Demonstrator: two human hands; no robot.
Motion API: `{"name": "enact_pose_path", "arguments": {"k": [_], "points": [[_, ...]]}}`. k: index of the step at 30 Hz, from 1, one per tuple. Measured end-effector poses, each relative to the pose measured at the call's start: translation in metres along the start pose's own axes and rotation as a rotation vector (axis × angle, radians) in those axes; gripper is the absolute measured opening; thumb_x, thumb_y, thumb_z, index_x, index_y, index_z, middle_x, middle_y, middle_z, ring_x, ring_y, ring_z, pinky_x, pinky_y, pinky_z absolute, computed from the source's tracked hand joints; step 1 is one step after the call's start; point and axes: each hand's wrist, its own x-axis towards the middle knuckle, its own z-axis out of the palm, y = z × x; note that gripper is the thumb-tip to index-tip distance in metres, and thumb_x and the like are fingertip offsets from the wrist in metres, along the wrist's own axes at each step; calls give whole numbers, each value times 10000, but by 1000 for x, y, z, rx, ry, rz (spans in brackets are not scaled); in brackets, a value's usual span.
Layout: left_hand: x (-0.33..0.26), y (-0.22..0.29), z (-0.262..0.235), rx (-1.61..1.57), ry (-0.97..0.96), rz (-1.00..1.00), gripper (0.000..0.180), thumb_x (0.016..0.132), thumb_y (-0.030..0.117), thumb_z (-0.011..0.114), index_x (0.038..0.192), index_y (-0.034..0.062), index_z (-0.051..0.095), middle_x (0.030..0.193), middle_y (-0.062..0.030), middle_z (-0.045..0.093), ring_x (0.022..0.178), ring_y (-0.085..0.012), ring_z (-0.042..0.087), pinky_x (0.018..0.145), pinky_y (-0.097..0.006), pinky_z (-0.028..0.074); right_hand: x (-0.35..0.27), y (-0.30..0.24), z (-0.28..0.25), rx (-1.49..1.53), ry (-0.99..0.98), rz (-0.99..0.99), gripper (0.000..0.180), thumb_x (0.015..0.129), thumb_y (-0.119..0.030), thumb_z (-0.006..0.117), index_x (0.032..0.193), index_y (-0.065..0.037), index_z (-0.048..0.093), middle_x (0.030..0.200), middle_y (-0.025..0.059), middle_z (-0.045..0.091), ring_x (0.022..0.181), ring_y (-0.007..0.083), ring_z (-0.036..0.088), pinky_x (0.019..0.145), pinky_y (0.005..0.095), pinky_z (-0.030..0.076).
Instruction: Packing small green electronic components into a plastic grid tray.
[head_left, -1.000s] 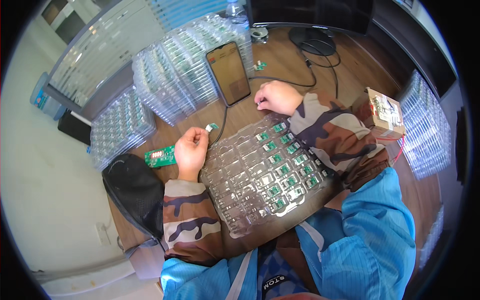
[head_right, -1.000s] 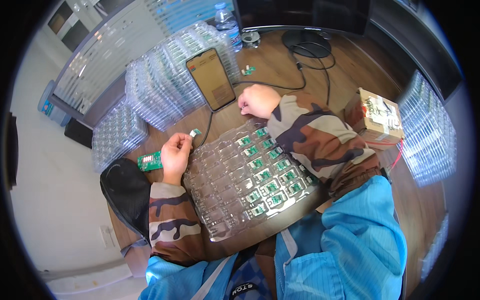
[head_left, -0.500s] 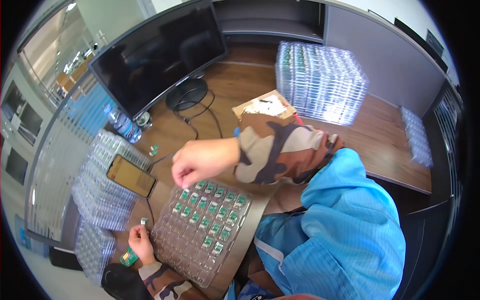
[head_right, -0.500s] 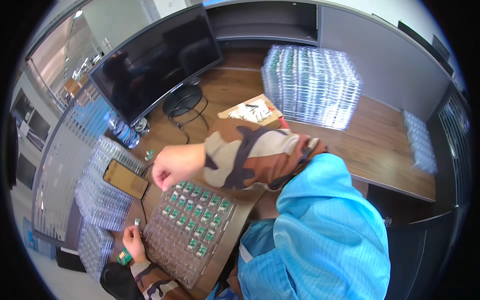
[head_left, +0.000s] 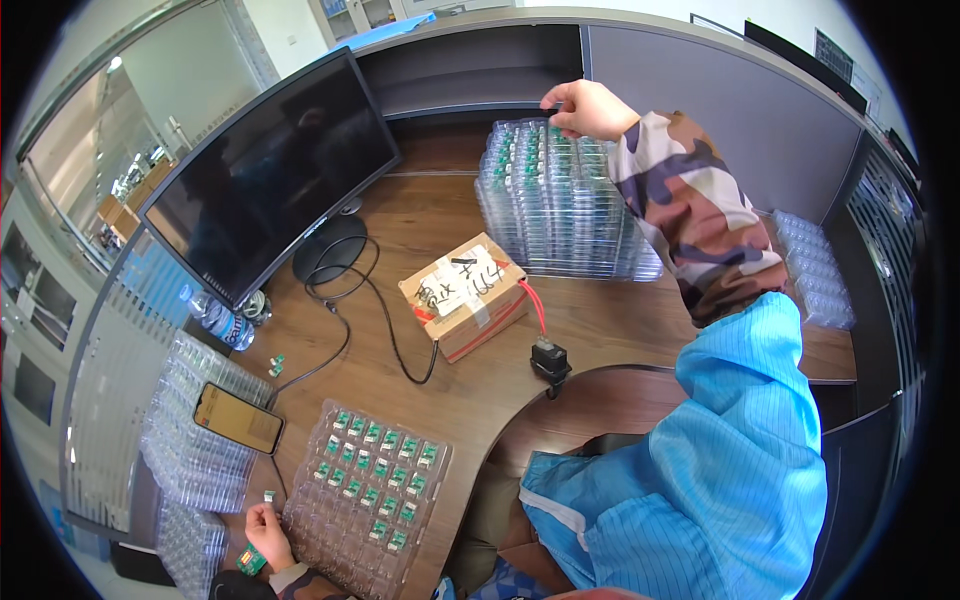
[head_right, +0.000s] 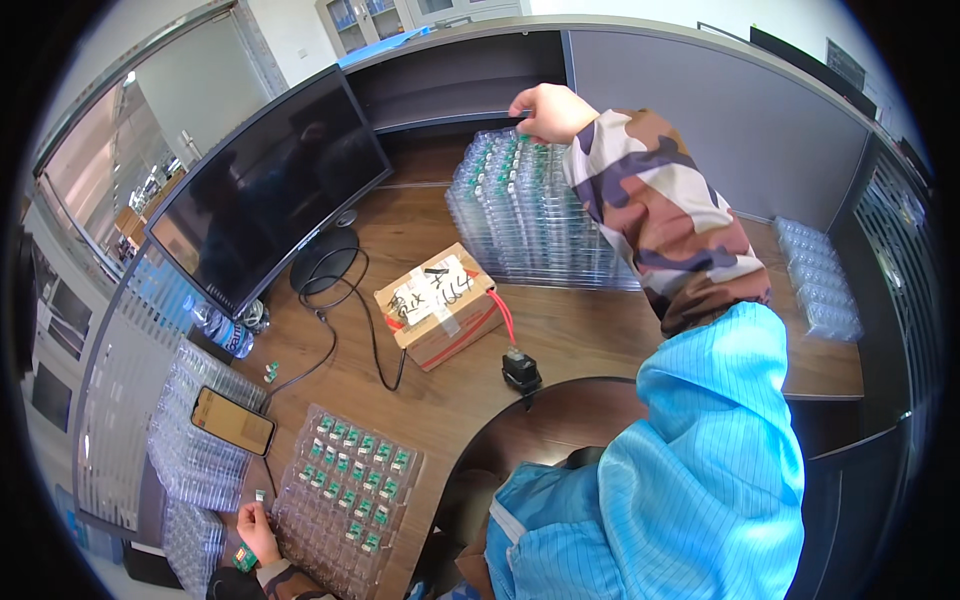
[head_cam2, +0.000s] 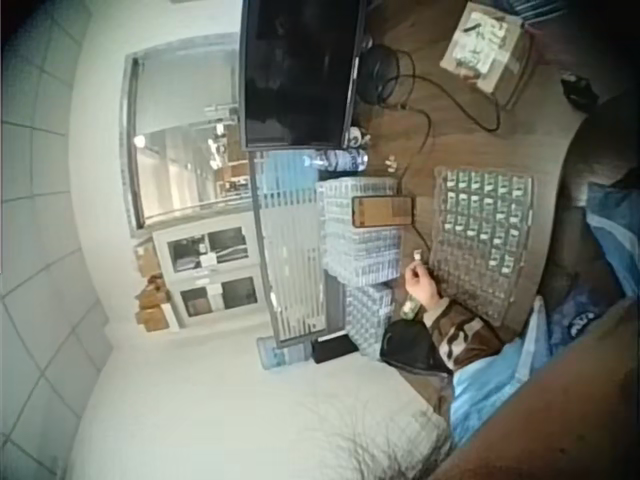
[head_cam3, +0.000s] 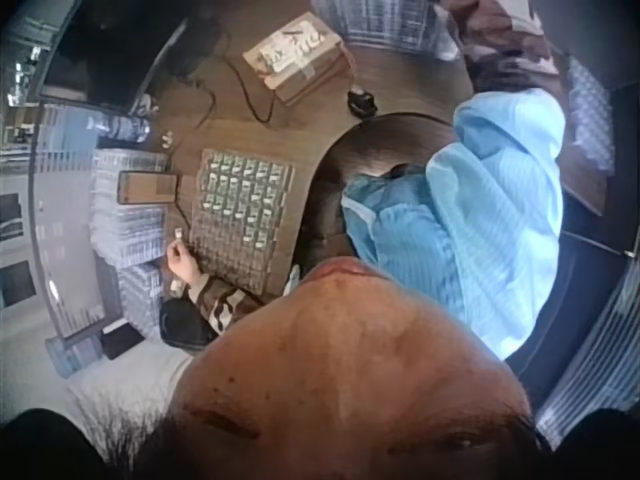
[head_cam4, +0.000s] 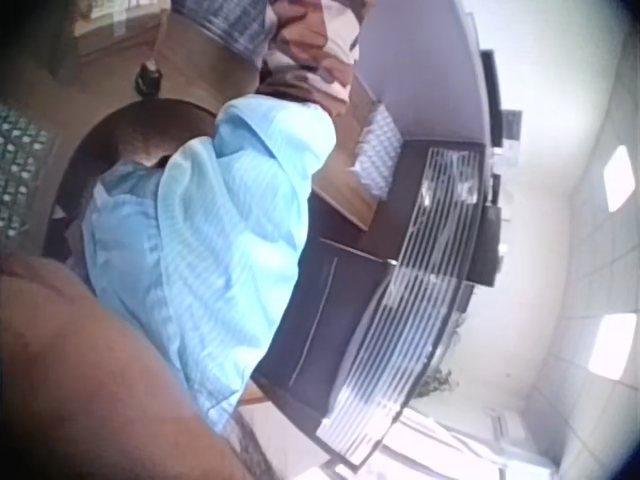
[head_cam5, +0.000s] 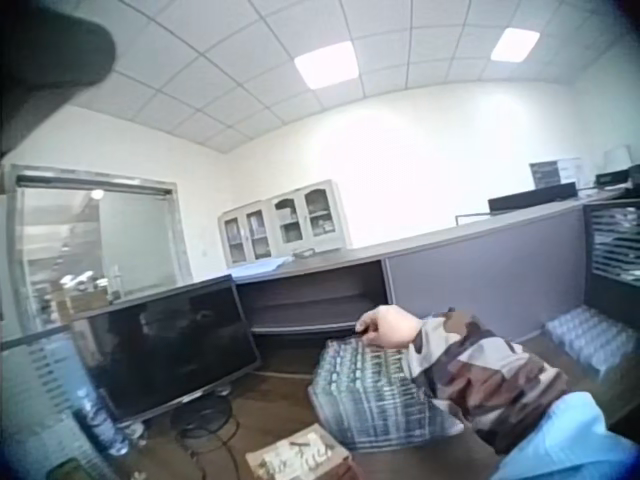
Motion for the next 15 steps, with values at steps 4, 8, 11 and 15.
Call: {"name": "enact_pose_path", "arguments": {"k": [4, 8, 11, 15], "points": [[1, -3, 0, 2, -2, -32, 140, 825, 88, 538, 716, 5, 510, 578, 1, 474, 522, -59, 412, 483, -203, 331, 11, 33, 5, -334, 41, 14, 233, 745, -229, 652, 878, -38, 641, 722, 110, 628, 672, 202, 608, 632, 322, 479], [0, -4, 0, 0, 10, -60, 138, 828, 88, 537, 721, 6, 511, 579, -1, 480, 519, -59, 417, 485, -202, 337, 15, 53, 18, -315, 59, 76, 310, 710, -327, 680, 822, -40, 653, 716, 137, 619, 687, 246, 599, 650, 346, 459], [1, -4, 1, -16, 7, -48, 140, 830, 89, 537, 720, 7, 511, 578, -2, 484, 518, -61, 422, 486, -201, 341, 15, 54, 22, -270, 88, 98, 314, 710, -336, 679, 824, -45, 653, 712, 134, 620, 685, 245, 599, 650, 343, 459], [0, -5, 0, -28, 0, -53, 139, 830, 87, 538, 719, 8, 511, 576, -5, 485, 514, -63, 426, 484, -201, 343, 16, 54, 27, -262, 127, 112, 325, 706, -347, 681, 827, -46, 655, 716, 136, 620, 695, 245, 600, 659, 343, 461]]}}
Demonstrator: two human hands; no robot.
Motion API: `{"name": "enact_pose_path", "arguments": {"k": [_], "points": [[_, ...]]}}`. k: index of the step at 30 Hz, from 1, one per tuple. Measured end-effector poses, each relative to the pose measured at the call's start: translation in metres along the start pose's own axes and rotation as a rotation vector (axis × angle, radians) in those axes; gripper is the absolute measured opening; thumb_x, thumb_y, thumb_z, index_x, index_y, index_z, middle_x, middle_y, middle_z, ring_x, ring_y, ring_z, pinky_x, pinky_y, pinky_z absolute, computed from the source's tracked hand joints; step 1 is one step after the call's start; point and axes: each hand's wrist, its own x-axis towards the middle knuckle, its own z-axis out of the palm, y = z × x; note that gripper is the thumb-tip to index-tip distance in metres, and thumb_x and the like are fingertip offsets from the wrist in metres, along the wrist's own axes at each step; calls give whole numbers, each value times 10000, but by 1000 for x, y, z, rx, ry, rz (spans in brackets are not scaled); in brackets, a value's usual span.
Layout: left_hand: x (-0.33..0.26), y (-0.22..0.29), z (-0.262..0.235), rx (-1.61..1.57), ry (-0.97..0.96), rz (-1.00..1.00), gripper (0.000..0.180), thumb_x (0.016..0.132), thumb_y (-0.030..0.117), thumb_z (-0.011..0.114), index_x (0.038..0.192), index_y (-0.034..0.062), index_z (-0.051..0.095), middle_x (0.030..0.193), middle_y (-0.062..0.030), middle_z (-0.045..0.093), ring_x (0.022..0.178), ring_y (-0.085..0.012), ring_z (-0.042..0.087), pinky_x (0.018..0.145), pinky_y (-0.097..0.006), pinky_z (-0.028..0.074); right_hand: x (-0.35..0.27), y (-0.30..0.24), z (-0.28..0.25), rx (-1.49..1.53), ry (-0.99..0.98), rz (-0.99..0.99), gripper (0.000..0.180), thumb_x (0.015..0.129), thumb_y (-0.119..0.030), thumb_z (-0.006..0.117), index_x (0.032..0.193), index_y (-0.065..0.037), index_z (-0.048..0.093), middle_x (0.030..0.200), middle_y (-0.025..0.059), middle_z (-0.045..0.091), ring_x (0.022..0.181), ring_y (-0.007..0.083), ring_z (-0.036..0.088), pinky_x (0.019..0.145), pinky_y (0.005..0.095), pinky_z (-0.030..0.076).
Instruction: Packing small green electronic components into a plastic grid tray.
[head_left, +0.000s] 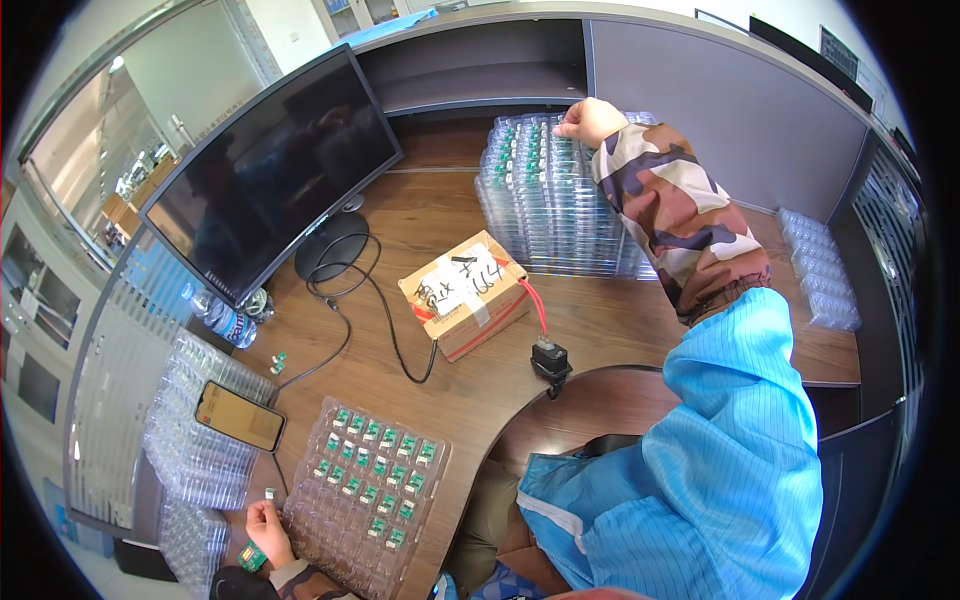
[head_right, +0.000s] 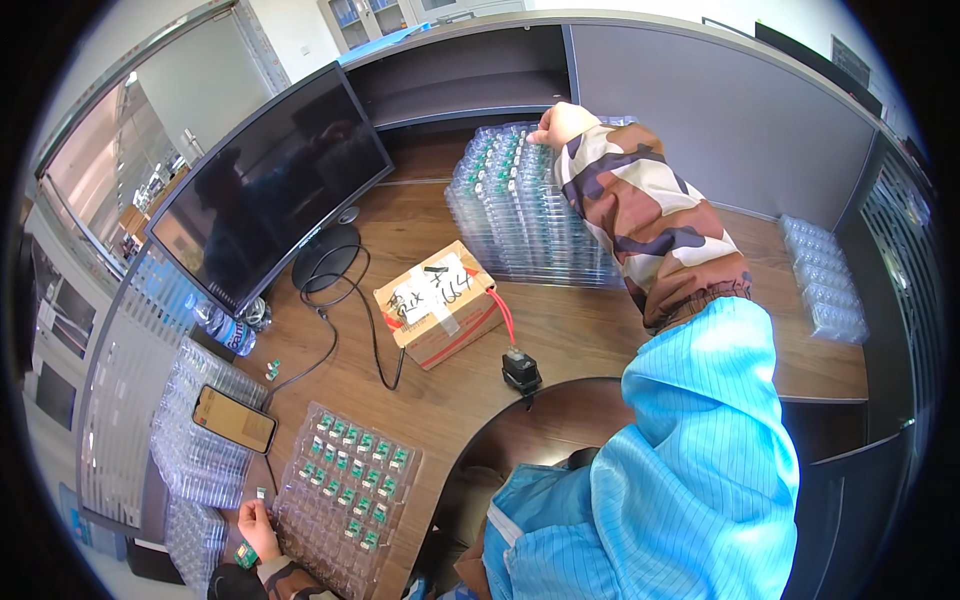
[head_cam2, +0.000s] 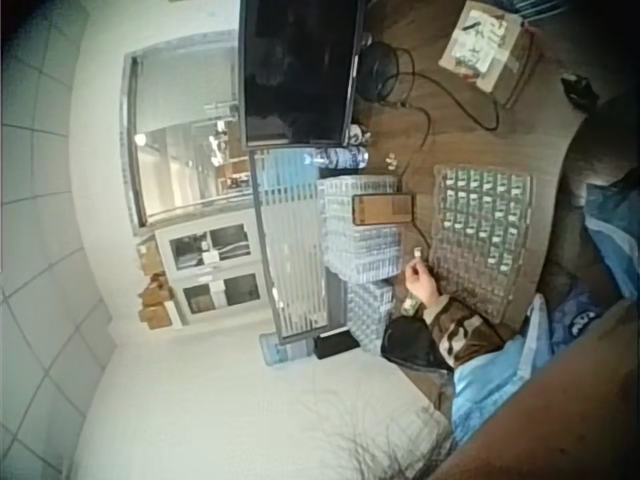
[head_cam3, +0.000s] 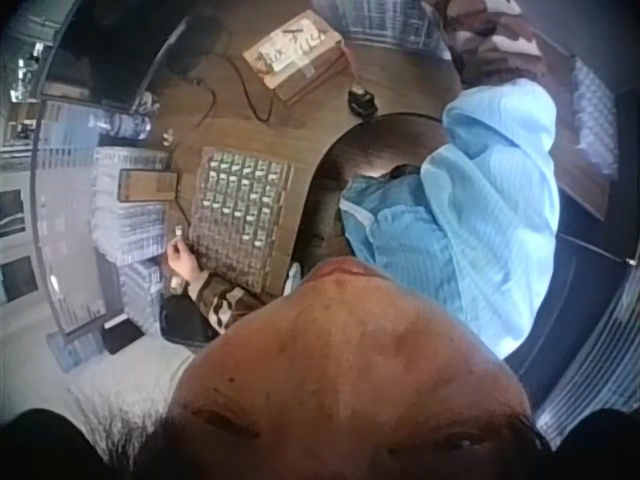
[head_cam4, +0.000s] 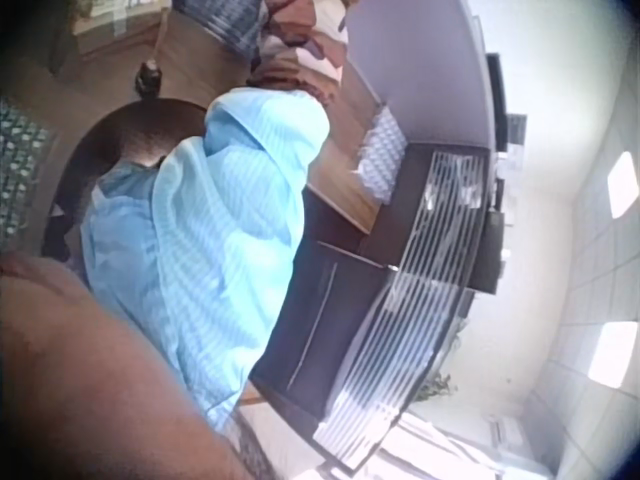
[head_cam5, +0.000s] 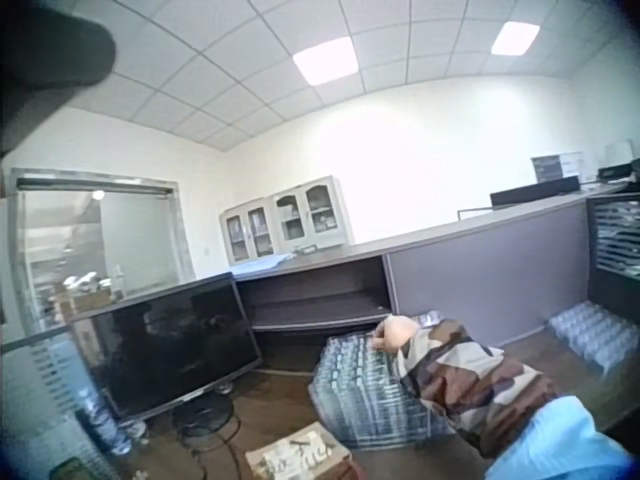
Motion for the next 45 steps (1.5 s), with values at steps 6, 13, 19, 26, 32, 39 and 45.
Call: {"name": "enact_pose_path", "arguments": {"k": [6, 13, 19, 26, 32, 39, 45], "points": [[0, 1, 0, 10, -5, 27, 139, 828, 88, 540, 718, 6, 514, 571, -5, 483, 508, -64, 426, 481, -201, 342, -3, -10, -4, -33, -24, 80, 345, 695, -359, 691, 832, -44, 657, 748, 132, 628, 744, 239, 608, 698, 335, 466], [0, 1, 1, 20, 4, 38, 129, 826, 85, 539, 728, 2, 524, 575, -1, 485, 521, -61, 426, 488, -203, 340, 3, 0, 5, 8, -3, 104, 344, 668, -356, 715, 833, -59, 661, 764, 118, 634, 762, 217, 610, 711, 323, 465], [2, -6, 0, -21, -16, 55, 135, 833, 114, 537, 737, 19, 527, 581, 20, 479, 510, -40, 405, 464, -179, 301, -1, 3, 1, -5, -124, 170, 243, 654, -284, 715, 759, -71, 663, 741, 88, 634, 741, 185, 603, 704, 307, 463], [-4, 7, 4, -26, -12, 47, 111, 819, 80, 541, 737, 6, 533, 568, 17, 475, 508, -42, 394, 474, -185, 305, -6, 3, -3, 7, 21, 161, 257, 708, -313, 662, 806, -76, 674, 771, 99, 641, 754, 214, 612, 726, 320, 465], [-16, 4, -12, 115, 51, 68, 119, 794, 83, 555, 716, -5, 543, 574, 6, 498, 518, -61, 417, 472, -217, 346, 12, -8, 4, -7, 104, 56, 328, 745, -411, 567, 878, -129, 670, 850, 136, 631, 831, 266, 609, 767, 373, 470], [2, 18, 11, 151, 57, 122, 134, 780, 142, 578, 758, 10, 592, 594, -42, 570, 537, -102, 506, 513, -253, 413, -32, -110, -21, 687, 644, -511, 235, 868, -207, 502, 1016, -39, 575, 1014, 86, 563, 978, 153, 499, 874, 262, 361], [-3, -6, 7, 28, 96, 36, 117, 765, 155, 590, 766, 39, 609, 592, -24, 593, 524, -85, 531, 508, -234, 419, -166, -239, 17, 633, 470, -1057, 270, 754, -60, 459, 1018, -25, 502, 1124, 141, 480, 1068, 279, 422, 958, 387, 276]]}}
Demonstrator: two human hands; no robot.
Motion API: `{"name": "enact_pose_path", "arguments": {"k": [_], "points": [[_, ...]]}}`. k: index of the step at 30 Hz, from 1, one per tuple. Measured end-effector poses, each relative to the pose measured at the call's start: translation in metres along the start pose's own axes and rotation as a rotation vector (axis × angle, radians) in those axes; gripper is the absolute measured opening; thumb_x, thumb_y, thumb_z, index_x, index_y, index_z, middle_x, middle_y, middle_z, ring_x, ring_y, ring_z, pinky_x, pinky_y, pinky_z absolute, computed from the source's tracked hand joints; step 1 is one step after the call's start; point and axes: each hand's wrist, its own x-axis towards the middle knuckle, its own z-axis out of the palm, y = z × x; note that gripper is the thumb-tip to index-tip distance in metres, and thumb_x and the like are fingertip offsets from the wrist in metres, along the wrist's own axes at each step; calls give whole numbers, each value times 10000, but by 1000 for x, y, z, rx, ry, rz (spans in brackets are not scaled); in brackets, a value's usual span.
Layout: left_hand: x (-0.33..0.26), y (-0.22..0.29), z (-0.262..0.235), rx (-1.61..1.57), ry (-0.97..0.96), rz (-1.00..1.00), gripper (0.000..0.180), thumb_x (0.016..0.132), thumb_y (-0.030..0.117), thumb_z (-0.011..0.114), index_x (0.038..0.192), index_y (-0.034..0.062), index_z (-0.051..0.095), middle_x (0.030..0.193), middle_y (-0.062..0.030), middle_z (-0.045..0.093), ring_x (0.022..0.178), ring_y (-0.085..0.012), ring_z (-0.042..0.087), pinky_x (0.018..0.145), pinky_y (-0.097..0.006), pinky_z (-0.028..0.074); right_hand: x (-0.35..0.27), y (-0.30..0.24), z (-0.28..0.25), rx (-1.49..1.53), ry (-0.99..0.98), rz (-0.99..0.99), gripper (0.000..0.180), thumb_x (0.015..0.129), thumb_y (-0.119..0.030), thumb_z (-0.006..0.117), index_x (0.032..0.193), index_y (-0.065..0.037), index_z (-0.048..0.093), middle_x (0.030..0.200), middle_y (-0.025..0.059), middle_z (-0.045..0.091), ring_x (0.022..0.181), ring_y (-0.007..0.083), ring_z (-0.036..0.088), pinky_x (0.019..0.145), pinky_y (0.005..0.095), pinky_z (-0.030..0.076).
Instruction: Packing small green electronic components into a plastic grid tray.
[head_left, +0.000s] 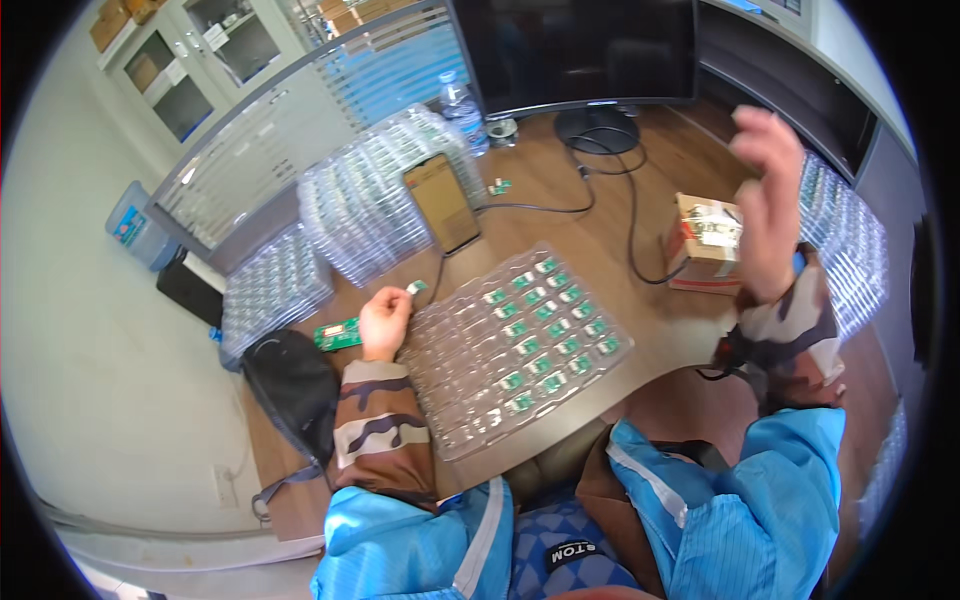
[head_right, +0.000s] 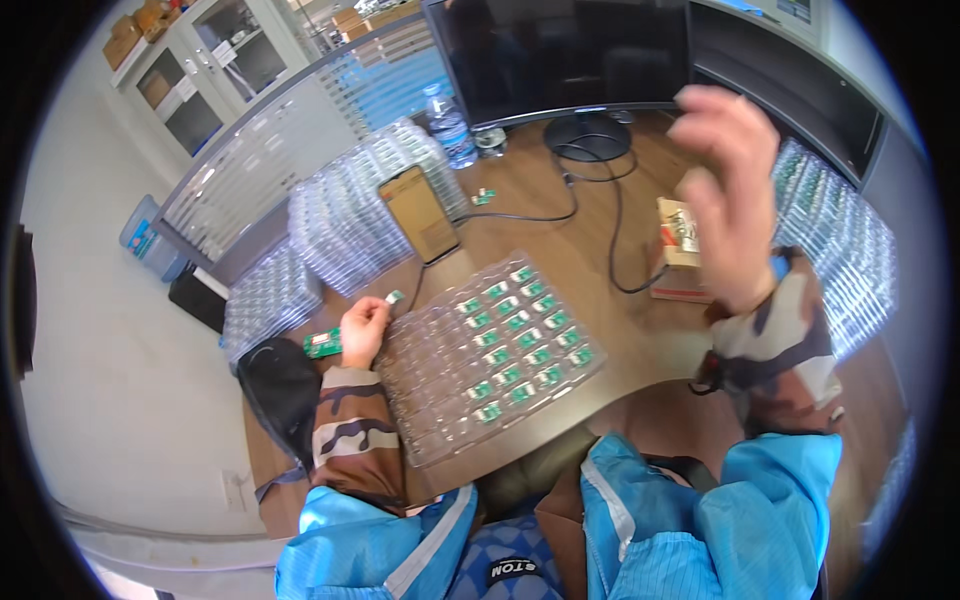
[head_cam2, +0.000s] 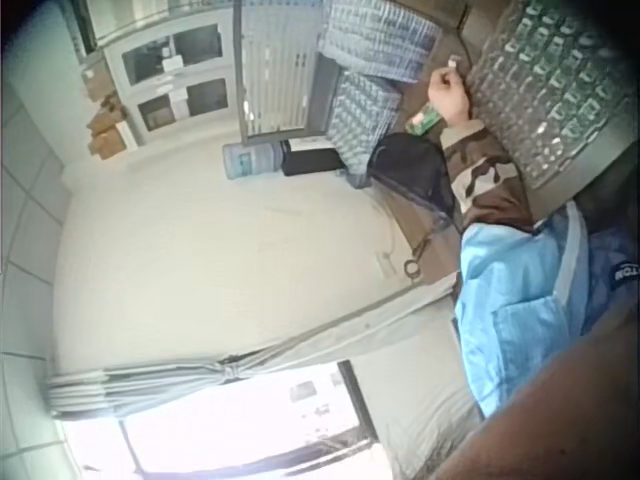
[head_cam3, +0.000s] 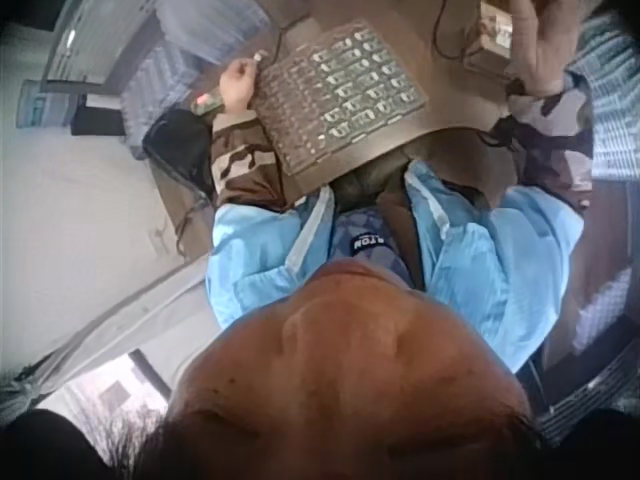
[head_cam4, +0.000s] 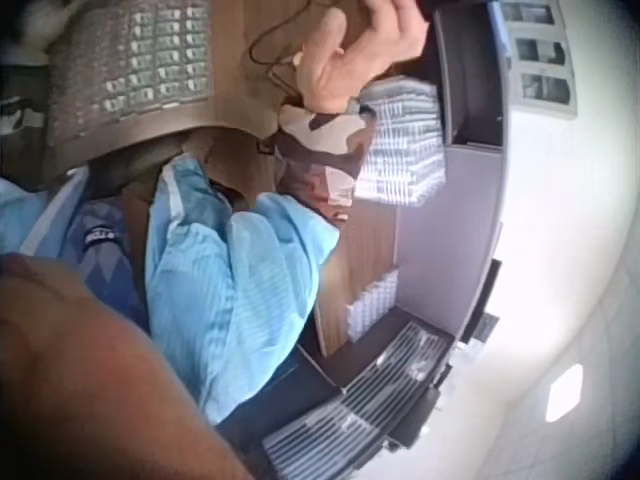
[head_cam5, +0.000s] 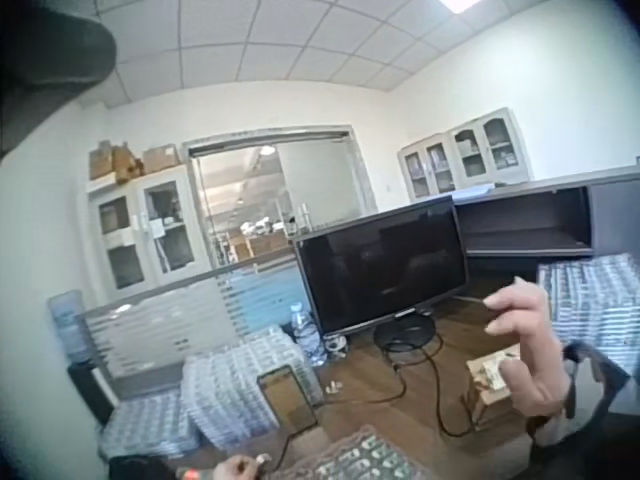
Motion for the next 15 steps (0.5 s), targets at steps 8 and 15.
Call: {"name": "enact_pose_path", "arguments": {"k": [8, 15], "points": [[-2, 24, 11, 43, 15, -24, 131, 789, 140, 592, 778, 10, 598, 596, -1, 574, 535, -45, 507, 503, -187, 396, -75, -30, 113, 367, -316, 75, 201, 761, -167, 546, 906, -28, 547, 946, 96, 558, 928, 277, 494, 860, 374, 387], [-1, 20, 8, 76, 74, -37, 151, 767, 201, 601, 753, 52, 613, 581, -31, 594, 507, -100, 547, 495, -248, 417, -117, -12, 139, 479, -817, 659, 456, 917, -344, 343, 1214, 0, 380, 1180, 187, 425, 1134, 305, 374, 948, 352, 299]]}}
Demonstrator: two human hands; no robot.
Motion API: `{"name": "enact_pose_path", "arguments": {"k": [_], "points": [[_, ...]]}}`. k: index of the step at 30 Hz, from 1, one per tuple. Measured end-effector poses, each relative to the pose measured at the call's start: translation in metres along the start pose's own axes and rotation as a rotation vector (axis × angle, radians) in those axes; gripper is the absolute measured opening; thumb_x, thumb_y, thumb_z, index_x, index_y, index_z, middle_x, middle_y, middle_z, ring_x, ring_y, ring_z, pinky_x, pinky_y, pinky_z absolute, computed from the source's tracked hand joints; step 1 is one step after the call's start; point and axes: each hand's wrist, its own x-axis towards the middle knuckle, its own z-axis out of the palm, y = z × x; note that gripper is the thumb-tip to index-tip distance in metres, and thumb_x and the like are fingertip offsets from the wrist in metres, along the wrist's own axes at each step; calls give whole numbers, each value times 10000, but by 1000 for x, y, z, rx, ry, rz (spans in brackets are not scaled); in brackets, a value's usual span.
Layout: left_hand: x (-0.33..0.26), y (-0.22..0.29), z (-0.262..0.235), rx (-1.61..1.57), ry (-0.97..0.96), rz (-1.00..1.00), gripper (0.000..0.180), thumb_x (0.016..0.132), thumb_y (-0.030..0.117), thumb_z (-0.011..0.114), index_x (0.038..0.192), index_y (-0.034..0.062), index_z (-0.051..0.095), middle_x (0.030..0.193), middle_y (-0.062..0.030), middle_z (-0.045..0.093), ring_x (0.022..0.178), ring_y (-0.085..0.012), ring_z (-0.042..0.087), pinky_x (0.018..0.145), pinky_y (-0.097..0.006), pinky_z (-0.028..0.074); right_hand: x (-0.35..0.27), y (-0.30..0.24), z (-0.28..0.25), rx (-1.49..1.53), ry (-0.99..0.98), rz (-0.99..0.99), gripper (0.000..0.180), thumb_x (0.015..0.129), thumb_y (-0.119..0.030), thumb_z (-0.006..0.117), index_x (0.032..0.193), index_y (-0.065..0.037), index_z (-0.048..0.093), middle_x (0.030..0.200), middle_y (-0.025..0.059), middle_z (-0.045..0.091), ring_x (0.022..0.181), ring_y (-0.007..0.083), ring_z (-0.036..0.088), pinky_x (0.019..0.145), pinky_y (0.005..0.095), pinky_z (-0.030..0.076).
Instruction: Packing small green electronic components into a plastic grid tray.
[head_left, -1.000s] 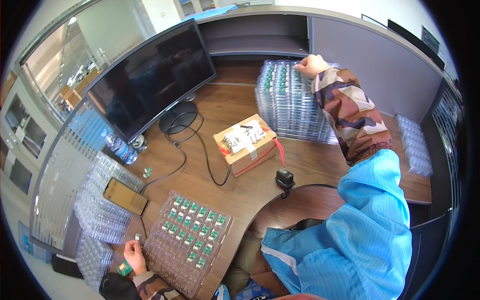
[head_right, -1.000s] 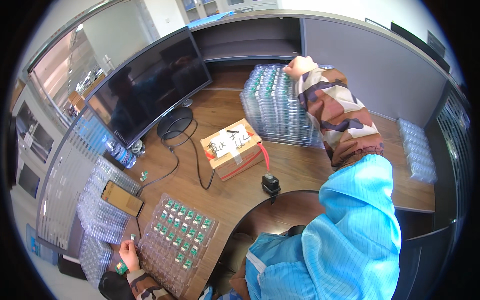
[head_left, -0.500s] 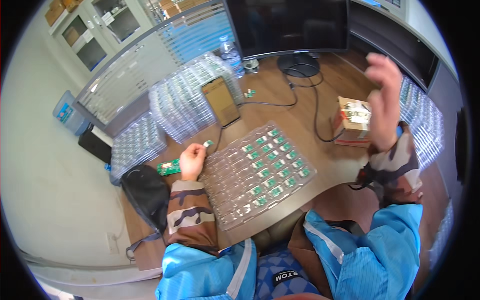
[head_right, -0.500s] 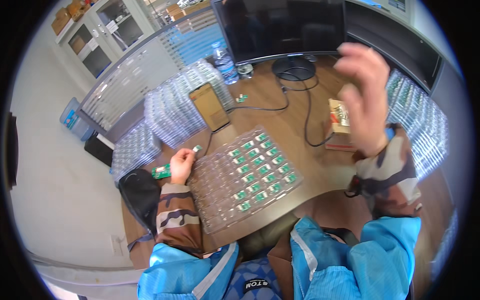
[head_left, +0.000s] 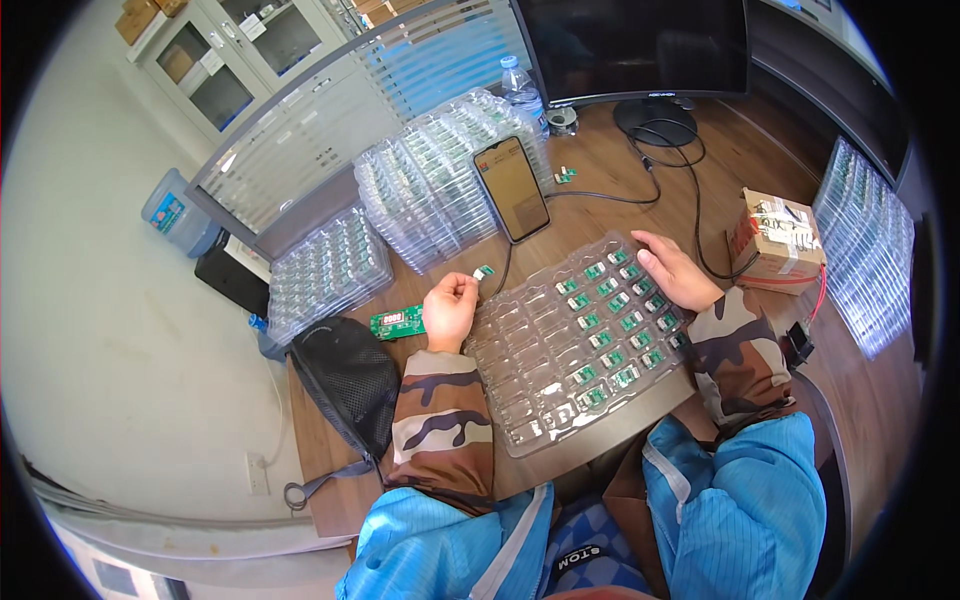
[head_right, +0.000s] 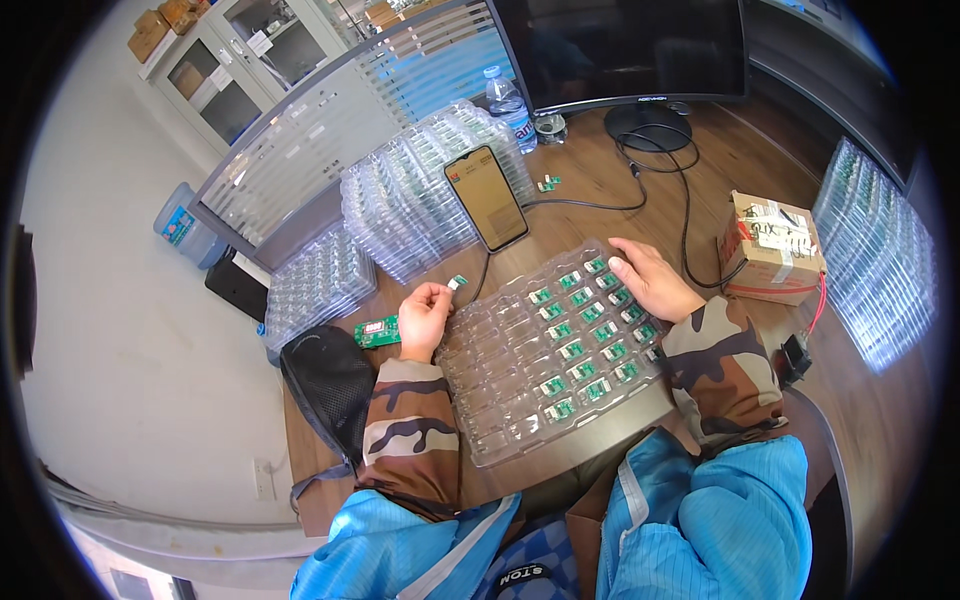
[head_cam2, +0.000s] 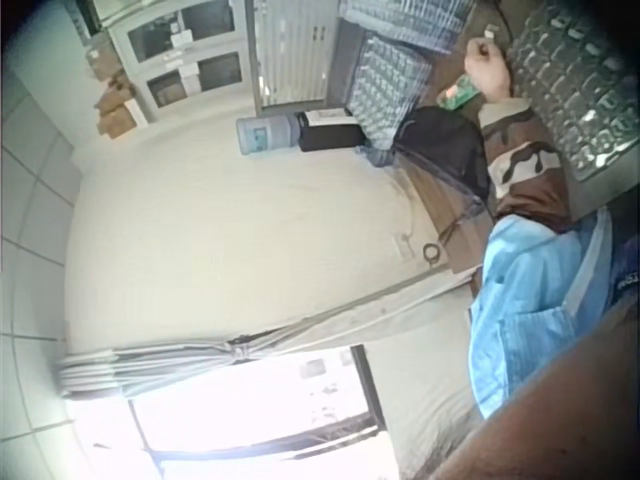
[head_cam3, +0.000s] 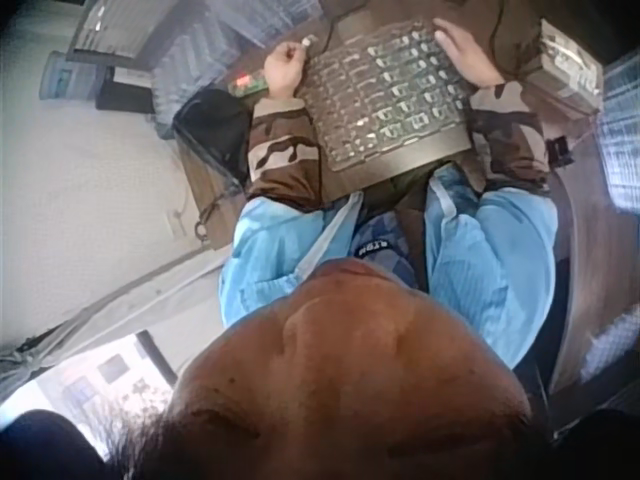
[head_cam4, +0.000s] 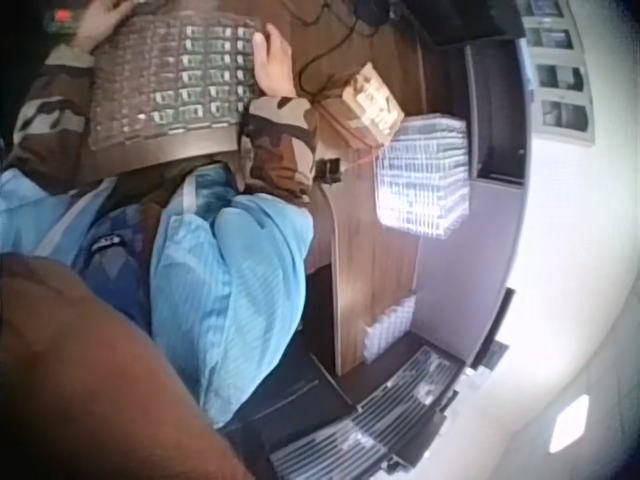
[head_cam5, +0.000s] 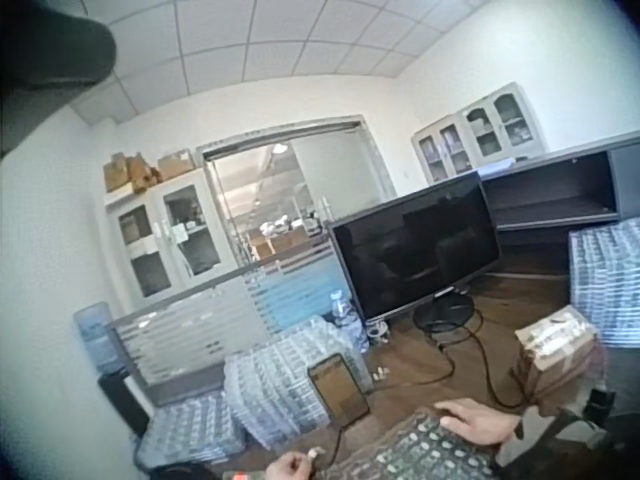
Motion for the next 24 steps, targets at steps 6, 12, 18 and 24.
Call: {"name": "enact_pose_path", "arguments": {"k": [6, 12, 18, 24], "points": [[0, -5, -2, 6, 7, -23, 151, 764, 203, 603, 753, 52, 615, 585, -34, 598, 509, -110, 552, 496, -252, 419, -3, 0, 3, 66, -155, -87, 477, 923, -290, 310, 1281, 24, 288, 1290, 197, 332, 1232, 290, 281, 1016, 344, 214], [0, -7, -2, -27, 5, -13, 148, 767, 190, 609, 749, 42, 610, 570, -25, 585, 496, -85, 525, 491, -237, 410, -7, 1, 10, -4, -132, -162, 549, 898, -378, 362, 1264, 27, 305, 1263, 245, 342, 1204, 361, 287, 1010, 396, 210], [-1, 2, -1, -16, -18, -50, 143, 772, 182, 606, 755, 39, 606, 575, -16, 582, 500, -77, 518, 492, -230, 406, -8, -2, 8, -84, -141, -134, 610, 878, -423, 389, 1273, 29, 284, 1277, 251, 320, 1216, 373, 266, 1014, 412, 203], [0, -2, -1, 1, -24, -35, 147, 774, 181, 605, 752, 36, 604, 571, -15, 574, 501, -79, 515, 492, -232, 403, -8, -6, 4, -95, -164, -106, 635, 871, -431, 403, 1282, 33, 264, 1291, 264, 297, 1233, 373, 244, 1019, 412, 201]]}}
